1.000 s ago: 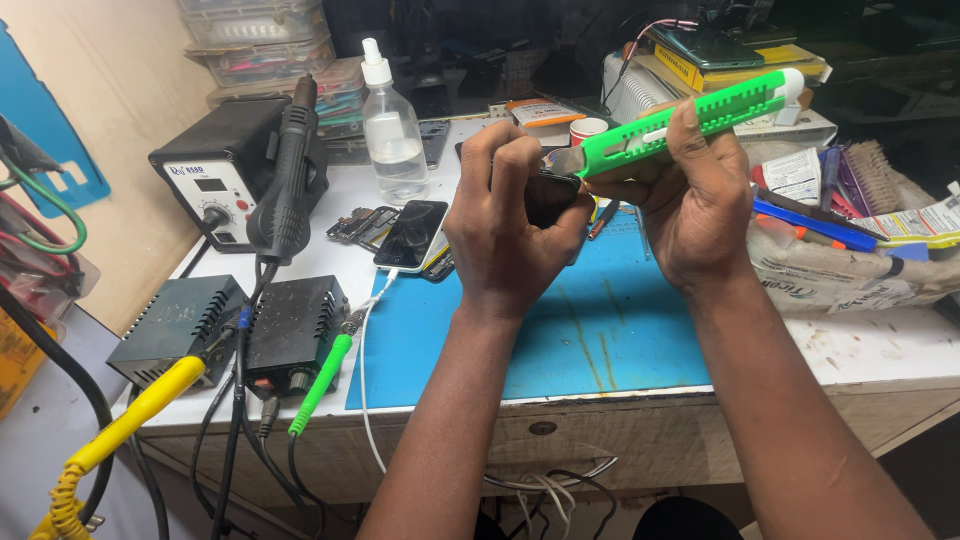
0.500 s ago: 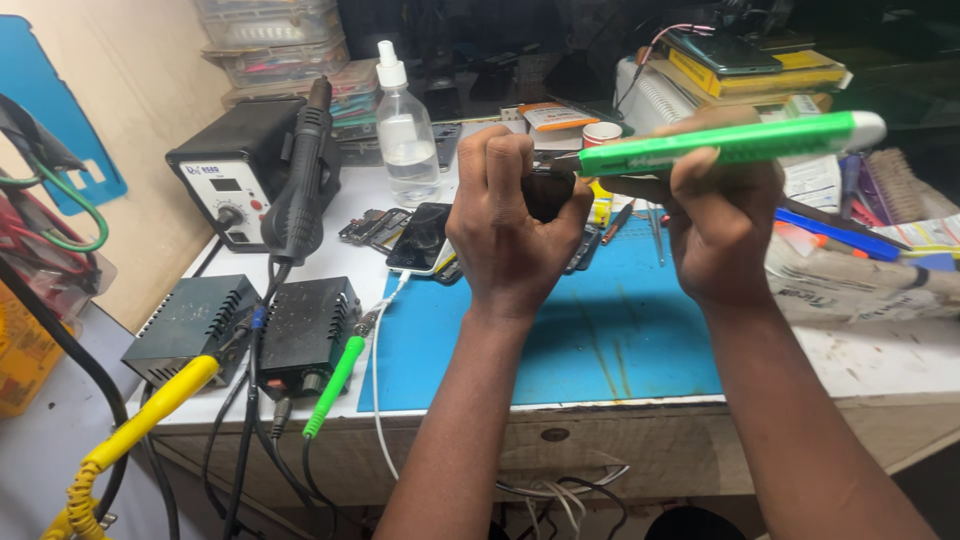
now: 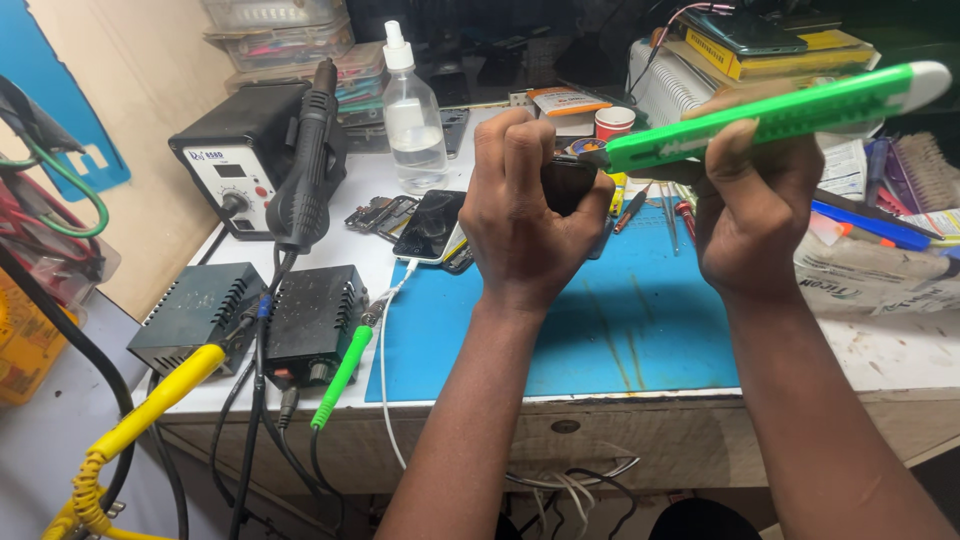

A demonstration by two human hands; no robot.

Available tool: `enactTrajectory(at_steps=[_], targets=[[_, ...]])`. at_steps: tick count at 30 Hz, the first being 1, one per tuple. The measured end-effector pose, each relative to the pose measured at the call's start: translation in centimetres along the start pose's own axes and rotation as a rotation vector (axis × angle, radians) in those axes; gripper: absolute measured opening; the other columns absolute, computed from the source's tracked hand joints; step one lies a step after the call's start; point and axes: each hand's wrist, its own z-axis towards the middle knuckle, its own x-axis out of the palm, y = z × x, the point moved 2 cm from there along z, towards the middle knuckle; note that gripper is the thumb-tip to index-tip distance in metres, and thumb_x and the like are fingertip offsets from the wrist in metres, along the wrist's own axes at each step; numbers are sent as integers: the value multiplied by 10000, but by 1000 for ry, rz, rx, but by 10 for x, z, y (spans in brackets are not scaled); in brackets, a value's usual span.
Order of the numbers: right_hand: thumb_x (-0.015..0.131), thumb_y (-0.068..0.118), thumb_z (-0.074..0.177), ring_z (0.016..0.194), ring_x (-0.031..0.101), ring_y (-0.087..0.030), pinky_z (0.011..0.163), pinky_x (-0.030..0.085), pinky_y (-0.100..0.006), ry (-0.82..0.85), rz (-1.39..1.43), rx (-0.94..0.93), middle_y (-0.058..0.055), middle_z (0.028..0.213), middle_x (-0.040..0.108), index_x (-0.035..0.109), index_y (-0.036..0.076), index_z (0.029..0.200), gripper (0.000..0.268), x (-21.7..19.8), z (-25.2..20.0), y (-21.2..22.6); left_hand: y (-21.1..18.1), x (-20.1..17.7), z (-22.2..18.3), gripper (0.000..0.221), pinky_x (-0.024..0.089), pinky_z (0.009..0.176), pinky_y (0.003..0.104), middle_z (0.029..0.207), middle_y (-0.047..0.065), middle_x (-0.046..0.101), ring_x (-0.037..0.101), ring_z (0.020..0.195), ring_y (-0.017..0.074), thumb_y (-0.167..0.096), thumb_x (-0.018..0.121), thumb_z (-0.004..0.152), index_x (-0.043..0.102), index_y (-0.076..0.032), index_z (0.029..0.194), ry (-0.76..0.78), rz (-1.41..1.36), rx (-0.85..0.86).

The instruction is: The person disassembles a mobile phone using tweezers and a utility knife to separate the battery and internal components from the chassis before prying the screen assembly away from the mid-frame.

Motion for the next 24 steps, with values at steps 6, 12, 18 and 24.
enactTrajectory(at_steps=[6,12,18,24], targets=[[607,276,1168,939,633,-147,927,599,-340,57,29,9,-81,1029,612,576,-22,1184,300,-5,-1,-6,0,0,2,507,631,792,377,1206,57,563,682,953,212,-203,864,801,500,-132,1146,-21,-5,15],[615,258,1206,940,632,-188,931,605,-383,97,83,-12,-105,1057,613,568,-36,1202,297,-12,-3,-15,1,-1,2,525,627,776,372,1176,60,562,671,949,211,-175,866,771,496,-126,1140,10,-16,12],[567,271,1155,1011,731,-254,909,672,-440,73,221,145,-131,1100,654,571,-8,1228,288,-10,4,-13,1,0,0,575,617,756,359,1195,61,550,664,967,218,-137,863,753,446,-130,1148,20,-75,-16],[512,347,1173,854,720,-214,808,626,-372,108,125,210,-156,978,718,599,4,1164,354,-3,8,-13,3,-1,2,595,639,804,345,1368,94,533,675,1084,229,-117,854,792,417,-125,1195,33,-103,-5]])
